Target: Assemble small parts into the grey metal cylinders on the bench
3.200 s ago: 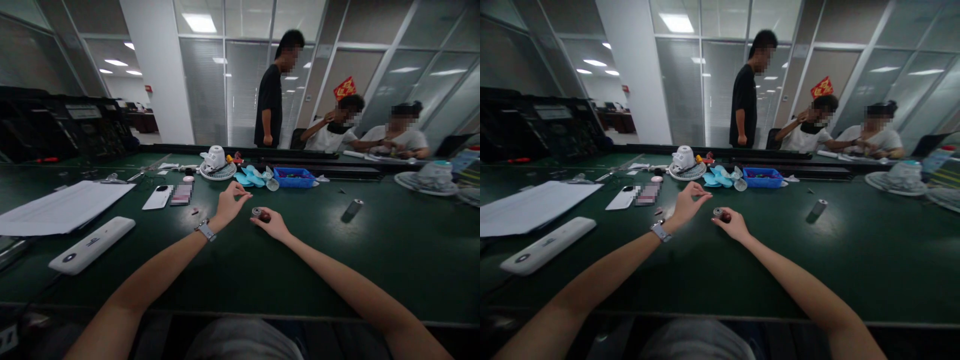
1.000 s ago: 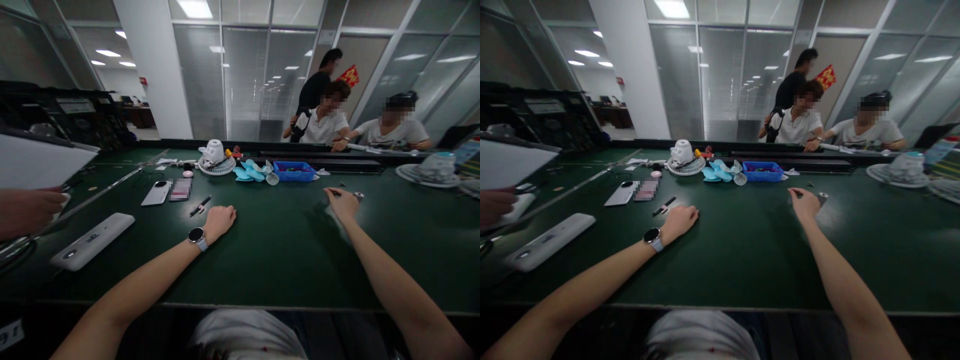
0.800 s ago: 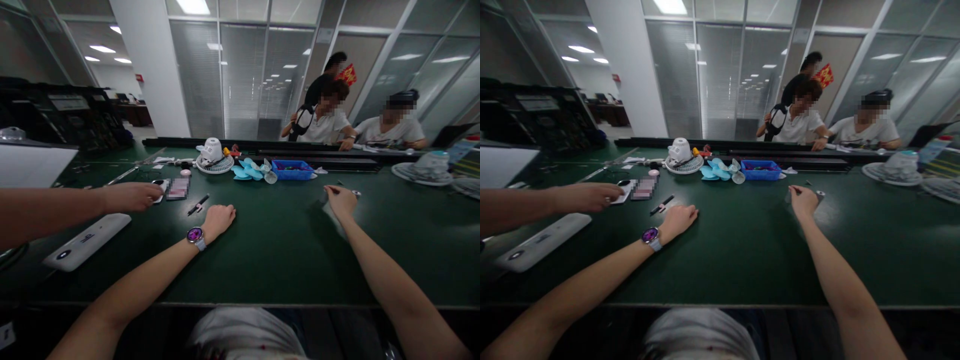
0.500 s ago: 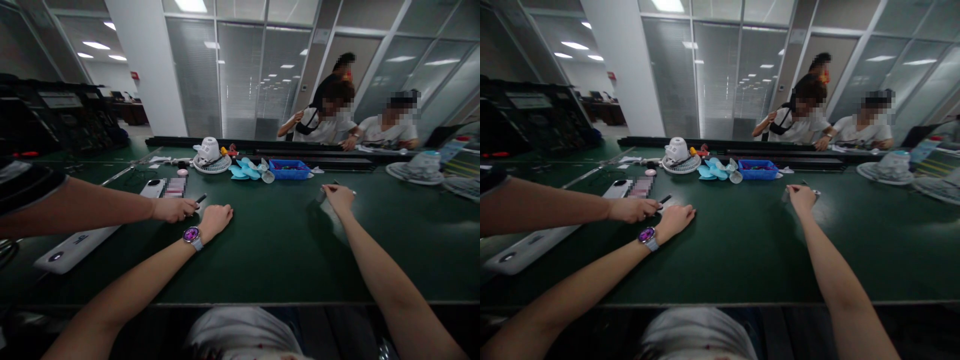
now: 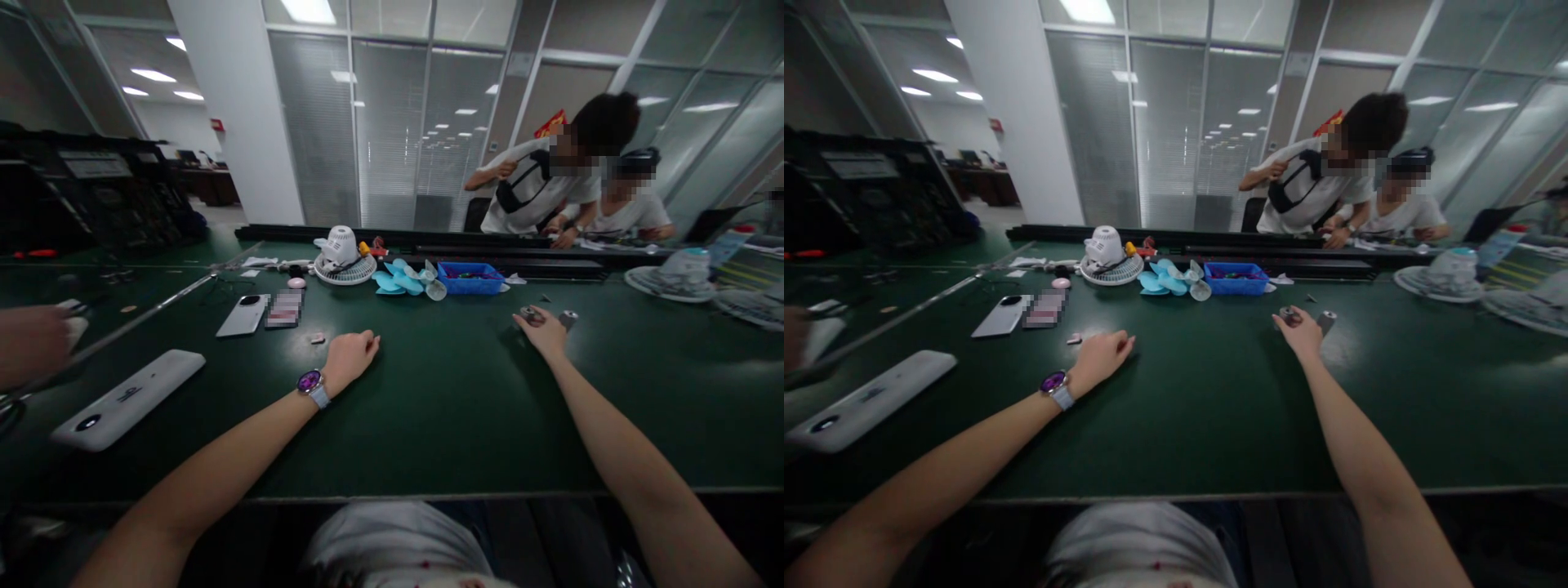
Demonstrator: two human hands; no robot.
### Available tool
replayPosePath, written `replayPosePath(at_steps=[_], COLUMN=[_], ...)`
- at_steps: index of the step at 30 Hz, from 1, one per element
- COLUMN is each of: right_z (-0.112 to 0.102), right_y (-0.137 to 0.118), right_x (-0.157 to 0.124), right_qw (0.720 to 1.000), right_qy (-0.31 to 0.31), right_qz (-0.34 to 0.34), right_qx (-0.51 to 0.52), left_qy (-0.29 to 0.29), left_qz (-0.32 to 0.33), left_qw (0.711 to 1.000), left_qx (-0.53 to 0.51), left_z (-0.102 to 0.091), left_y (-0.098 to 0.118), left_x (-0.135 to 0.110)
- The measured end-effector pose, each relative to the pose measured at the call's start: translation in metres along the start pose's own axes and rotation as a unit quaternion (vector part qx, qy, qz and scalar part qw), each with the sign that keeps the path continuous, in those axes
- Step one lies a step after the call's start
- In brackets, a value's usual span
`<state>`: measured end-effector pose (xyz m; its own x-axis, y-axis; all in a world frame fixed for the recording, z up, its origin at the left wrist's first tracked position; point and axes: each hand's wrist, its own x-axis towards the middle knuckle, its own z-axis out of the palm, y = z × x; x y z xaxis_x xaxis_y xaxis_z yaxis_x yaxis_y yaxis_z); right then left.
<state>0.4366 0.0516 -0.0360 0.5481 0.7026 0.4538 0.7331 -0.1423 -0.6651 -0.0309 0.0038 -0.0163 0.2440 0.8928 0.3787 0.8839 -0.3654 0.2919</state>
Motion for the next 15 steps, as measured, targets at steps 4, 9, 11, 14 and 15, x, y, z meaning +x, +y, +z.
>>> replayPosePath(at_steps=[4, 9, 11, 14, 15], right_z=[-0.003, -0.002, 0.008, 0.026, 0.031], right_y=[-0.003, -0.066, -0.103, -0.151, -0.163], right_x=[0.004, -0.028, -0.058, -0.108, -0.123], right_qw=[0.999, 0.997, 0.977, 0.919, 0.903], right_qy=[-0.001, -0.019, -0.105, -0.254, -0.289], right_qz=[0.032, -0.048, -0.116, -0.175, -0.186], right_qx=[-0.020, 0.058, 0.143, 0.244, 0.259], left_qy=[0.068, 0.107, 0.097, 0.064, 0.054], left_qz=[-0.095, -0.083, -0.023, 0.055, 0.079], left_qw=[0.990, 0.966, 0.965, 0.964, 0.962], left_qx=[-0.080, -0.220, -0.242, -0.252, -0.257], left_z=[0.001, -0.003, -0.009, -0.021, -0.024], left_y=[-0.014, -0.016, -0.006, 0.012, 0.018], left_x=[0.007, 0.013, 0.012, 0.008, 0.007])
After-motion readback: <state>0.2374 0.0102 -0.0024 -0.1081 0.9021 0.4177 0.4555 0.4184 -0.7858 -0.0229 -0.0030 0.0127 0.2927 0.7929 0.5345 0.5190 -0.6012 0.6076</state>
